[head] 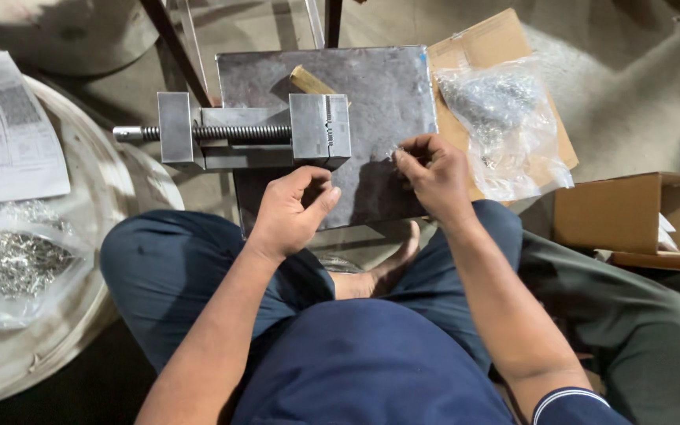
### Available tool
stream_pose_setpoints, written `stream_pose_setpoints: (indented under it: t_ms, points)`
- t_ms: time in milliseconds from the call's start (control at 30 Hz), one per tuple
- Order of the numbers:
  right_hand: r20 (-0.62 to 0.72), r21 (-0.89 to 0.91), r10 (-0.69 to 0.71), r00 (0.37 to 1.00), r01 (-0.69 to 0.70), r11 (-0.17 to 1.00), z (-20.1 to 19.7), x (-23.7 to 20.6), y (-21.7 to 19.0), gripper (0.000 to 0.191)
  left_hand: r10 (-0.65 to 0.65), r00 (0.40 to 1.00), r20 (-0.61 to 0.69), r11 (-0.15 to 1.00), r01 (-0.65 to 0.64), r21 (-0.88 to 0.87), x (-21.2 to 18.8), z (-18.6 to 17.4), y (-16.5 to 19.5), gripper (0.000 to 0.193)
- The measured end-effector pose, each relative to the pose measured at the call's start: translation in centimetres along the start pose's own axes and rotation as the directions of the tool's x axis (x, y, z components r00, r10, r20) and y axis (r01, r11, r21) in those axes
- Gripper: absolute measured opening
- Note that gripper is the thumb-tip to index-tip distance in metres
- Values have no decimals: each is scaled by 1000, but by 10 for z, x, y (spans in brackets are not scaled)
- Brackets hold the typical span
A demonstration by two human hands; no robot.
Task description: The person sits on the floor and uses a bench vise to hold small metal pieces while attaching wire or pins to them. They repeatedly pick up components, secure them in the vise, and manipulate them with their hands.
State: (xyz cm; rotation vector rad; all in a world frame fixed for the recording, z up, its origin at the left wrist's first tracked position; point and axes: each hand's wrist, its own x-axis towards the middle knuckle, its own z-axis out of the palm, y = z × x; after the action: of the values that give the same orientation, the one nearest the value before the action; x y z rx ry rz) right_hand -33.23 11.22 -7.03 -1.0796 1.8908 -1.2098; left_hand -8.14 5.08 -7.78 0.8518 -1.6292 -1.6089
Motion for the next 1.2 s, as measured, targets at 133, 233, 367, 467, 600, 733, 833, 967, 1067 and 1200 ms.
stream_pose_setpoints:
  t_ms: [133, 233, 367, 467, 600, 733, 833, 967, 1067, 1200]
  points:
    - [-46, -142, -126, 991, 119, 983, 1, 2, -1, 12, -15, 1000, -2, 1000, 15, -5, 6, 2, -1, 22]
    - [-66, -201, -178, 982, 162, 966, 1, 1, -1, 11, -8, 1000, 6, 1000, 8, -4, 8, 2, -1, 23]
    - [-80, -207, -300, 951, 279, 938, 1, -2, 1, 9, 6, 1000, 22, 1000, -6, 17, 7, 1, -1, 24]
    - [-39, -85, -194, 980, 190, 978, -1, -3, 4, 8, 22, 1000, 19, 995, -23, 102, 7, 0, 0, 27]
    - [86, 360, 143, 986, -164, 918, -2, 0, 4, 9, 41, 999, 23, 992, -44, 116, 9, -2, 3, 27]
    - [194, 495, 221, 956, -290, 819, -3, 1, -5, 9, 100, 995, 23, 984, -103, 144, 11, -2, 6, 28]
    - [363, 600, 279, 889, -452, 660, 2, -8, -15, 7, 70, 996, 51, 981, -78, 176, 11, -1, 7, 36]
    - [576, 547, 331, 747, -653, 524, 24, -25, -23, 12, 247, 965, 89, 944, -261, 203, 9, -5, 6, 43]
    - [623, 583, 269, 735, -665, 467, 39, -30, -26, 14, 272, 954, 124, 942, -290, 170, 7, -10, 4, 40]
    - [595, 606, 269, 758, -642, 469, 46, -28, -28, 10, 238, 963, 130, 945, -260, 198, 5, -14, 4, 30]
